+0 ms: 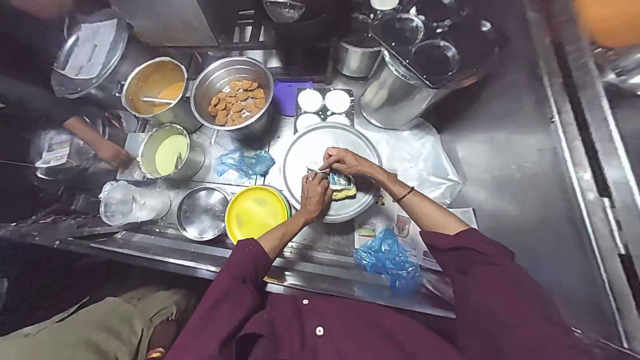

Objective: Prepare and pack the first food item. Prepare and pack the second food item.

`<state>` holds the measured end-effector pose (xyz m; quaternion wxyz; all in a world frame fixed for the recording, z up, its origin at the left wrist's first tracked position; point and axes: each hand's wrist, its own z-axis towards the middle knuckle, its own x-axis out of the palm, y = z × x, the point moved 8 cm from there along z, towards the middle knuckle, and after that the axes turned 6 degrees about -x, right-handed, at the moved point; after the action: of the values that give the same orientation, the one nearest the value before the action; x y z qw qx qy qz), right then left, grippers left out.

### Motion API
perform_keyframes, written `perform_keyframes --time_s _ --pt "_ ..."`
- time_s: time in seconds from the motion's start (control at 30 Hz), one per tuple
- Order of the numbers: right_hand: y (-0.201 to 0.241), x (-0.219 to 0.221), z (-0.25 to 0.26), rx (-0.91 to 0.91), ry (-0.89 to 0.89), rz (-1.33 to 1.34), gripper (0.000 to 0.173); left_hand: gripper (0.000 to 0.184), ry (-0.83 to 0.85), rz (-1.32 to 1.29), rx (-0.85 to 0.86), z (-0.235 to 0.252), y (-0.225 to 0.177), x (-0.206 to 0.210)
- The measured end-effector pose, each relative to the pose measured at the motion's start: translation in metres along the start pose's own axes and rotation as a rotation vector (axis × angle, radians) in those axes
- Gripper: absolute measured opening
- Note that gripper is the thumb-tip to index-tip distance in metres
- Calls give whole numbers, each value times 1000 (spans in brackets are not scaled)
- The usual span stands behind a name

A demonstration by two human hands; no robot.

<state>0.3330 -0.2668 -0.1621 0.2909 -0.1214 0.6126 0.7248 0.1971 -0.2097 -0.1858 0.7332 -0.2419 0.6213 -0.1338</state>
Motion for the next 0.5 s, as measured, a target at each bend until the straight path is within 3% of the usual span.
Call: perform_keyframes --time_s 0.23,0.33,0.43,0.5 --pt "39 30 -63 -58 -127 -270 27 18 -65 -45 8 2 1 -10" --pt "39 37 -71 -104 -182 -338 28 41 -133 32 -10 15 -3 -29" --pt "38 31 -68 -86 -191 -253 32 73 23 54 33 32 2 -17" --pt "33 14 -73 -39 -271 -97 36 62 139 -19 46 35 7 -3"
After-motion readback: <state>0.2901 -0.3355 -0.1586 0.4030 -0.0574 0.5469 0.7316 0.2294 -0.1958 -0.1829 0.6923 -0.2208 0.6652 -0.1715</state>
